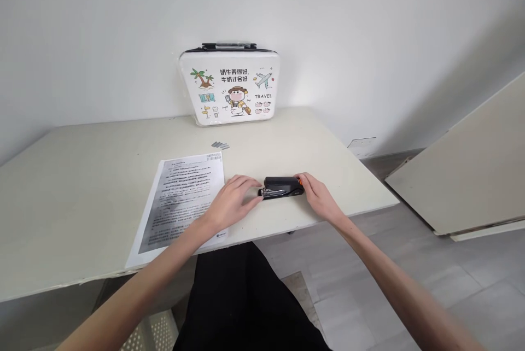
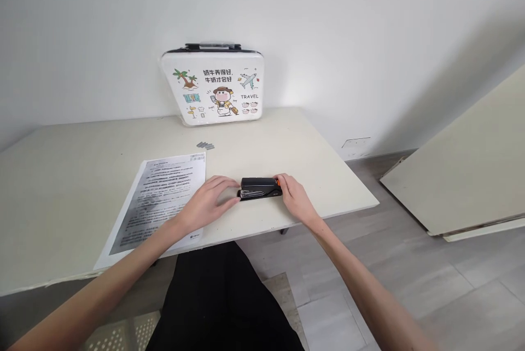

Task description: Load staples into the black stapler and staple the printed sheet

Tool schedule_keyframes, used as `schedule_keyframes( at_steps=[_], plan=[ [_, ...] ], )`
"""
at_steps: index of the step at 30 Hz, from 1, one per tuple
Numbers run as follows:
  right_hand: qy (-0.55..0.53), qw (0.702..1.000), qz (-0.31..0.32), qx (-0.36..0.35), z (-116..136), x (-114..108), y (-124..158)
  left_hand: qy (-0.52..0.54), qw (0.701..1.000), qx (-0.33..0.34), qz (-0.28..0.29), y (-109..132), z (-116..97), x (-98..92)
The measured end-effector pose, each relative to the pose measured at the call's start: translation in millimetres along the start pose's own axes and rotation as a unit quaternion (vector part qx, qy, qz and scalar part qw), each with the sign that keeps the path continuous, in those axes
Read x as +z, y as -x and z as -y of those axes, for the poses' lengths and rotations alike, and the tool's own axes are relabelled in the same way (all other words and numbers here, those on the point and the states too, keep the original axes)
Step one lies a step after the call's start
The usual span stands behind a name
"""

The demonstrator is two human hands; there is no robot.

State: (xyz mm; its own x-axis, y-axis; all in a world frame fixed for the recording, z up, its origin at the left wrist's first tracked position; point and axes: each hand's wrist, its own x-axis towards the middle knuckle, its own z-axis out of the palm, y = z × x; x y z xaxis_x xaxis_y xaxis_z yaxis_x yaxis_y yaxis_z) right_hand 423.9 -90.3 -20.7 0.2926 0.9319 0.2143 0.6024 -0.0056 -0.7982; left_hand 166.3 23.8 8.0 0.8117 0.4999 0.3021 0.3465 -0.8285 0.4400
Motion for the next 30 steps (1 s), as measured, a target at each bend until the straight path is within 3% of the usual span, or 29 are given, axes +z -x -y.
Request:
schedule_keyframes(
  at_steps=[4,8,14,19,24,30],
  plan=[
    [-0.003,1.0,0.01,0.01,4,0,3,-0.007,1.0,-0.008,-0.005,-16,-2,17.1],
    [0.008,0.999,0.037,-0.022,1,1,6,-0.014,1.0,-0.008,-0.008,-18,-2,17.5],
    [0.005,0.999,0.039,-0.024,-6,4,5,-0.03,0.999,-0.025,0.006,7,9,-12.2],
    [0.0,0.999,0.035,-0.018,-6,4,5,-0.052,0.997,-0.042,0.033,17,36,-44.3],
    [0.003,0.999,0.036,-0.015,-6,6,4,-0.151,0.978,-0.134,-0.059,-28,82,-56.1],
    [-0.01,0.999,0.039,-0.011,-7,7,3,-0.204,0.957,-0.192,-0.079,-81,122,-44.9]
  ],
)
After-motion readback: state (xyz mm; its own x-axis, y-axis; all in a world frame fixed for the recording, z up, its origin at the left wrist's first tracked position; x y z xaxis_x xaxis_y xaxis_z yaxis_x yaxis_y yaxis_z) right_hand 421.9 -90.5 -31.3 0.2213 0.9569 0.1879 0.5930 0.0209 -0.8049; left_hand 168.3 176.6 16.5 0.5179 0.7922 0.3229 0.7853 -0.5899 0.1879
